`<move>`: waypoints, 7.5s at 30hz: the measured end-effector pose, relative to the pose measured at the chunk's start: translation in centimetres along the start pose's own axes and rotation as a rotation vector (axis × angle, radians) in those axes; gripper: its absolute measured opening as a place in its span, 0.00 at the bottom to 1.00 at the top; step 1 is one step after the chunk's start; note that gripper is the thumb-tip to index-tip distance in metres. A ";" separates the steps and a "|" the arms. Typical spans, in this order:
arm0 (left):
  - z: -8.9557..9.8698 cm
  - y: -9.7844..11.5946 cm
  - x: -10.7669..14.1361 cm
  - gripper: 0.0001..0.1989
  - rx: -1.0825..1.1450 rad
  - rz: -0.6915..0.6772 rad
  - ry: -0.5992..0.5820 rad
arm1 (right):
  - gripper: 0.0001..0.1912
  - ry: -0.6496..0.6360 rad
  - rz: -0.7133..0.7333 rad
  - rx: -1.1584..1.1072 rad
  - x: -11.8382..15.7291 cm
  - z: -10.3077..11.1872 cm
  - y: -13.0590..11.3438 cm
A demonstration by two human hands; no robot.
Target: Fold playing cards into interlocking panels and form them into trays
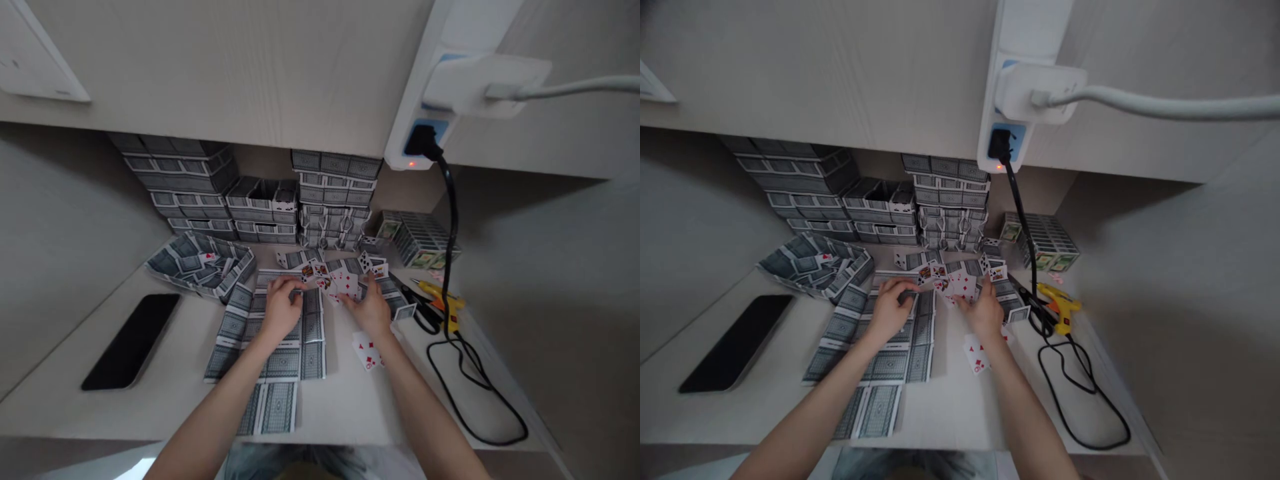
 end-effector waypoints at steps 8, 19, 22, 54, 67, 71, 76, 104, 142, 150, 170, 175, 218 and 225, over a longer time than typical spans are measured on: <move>-0.5 0.6 0.3 0.13 0.056 -0.070 -0.020 | 0.37 0.011 0.091 -0.260 -0.6 -0.7 1.0; -0.8 0.7 0.4 0.13 0.221 -0.009 -0.046 | 0.16 -0.038 0.098 -0.665 -0.6 -1.5 1.5; -0.4 1.4 0.5 0.17 0.281 -0.040 -0.061 | 0.16 -0.105 0.079 -0.796 -0.3 -1.4 0.9; -3.1 1.3 1.3 0.14 0.721 0.163 -0.370 | 0.18 -0.407 -0.172 -1.204 1.3 -2.5 -1.7; -2.9 0.2 0.7 0.15 0.481 0.089 -0.267 | 0.14 -0.527 -0.054 -1.130 2.6 -2.6 -2.9; -3.3 -0.3 0.7 0.16 0.497 0.107 -0.267 | 0.15 -0.434 -0.042 -1.105 2.2 -2.3 -2.5; -3.0 -0.5 0.5 0.19 0.436 0.136 -0.247 | 0.15 -0.494 -0.038 -1.128 2.2 -2.6 -2.5; -2.7 0.2 0.5 0.21 0.418 0.141 -0.288 | 0.18 -0.504 -0.139 -1.153 2.7 -3.2 -2.6; -3.8 0.9 1.4 0.21 1.000 0.309 -0.613 | 0.17 -0.507 -0.135 -1.186 2.3 -2.5 -2.6; -4.1 0.7 1.6 0.20 0.949 0.331 -0.630 | 0.17 -0.483 -0.124 -1.167 2.3 -2.4 -2.3; -3.8 1.3 1.5 0.22 0.649 0.199 -0.525 | 0.14 -0.367 -0.022 -1.043 2.8 -2.3 -2.0; -3.8 1.2 1.4 0.22 0.655 0.248 -0.430 | 0.14 -0.361 0.009 -1.037 3.0 -2.4 -2.2; -2.0 2.2 1.9 0.18 0.300 0.083 -0.150 | 0.15 -0.574 -0.133 -1.234 4.3 -2.6 -4.0; -3.8 1.7 2.3 0.22 0.736 0.222 -0.376 | 0.16 -0.550 -0.317 -1.392 4.2 -3.3 -3.3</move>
Point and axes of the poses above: each hand's wrist, its own x-axis away from the middle knuckle, its own z-axis out of the back of the hand, y = z × x, the point moved 6 cm from there along -x, towards the middle knuckle, and after that the axes turned 11 degrees about -x, right-handed, at the moved point
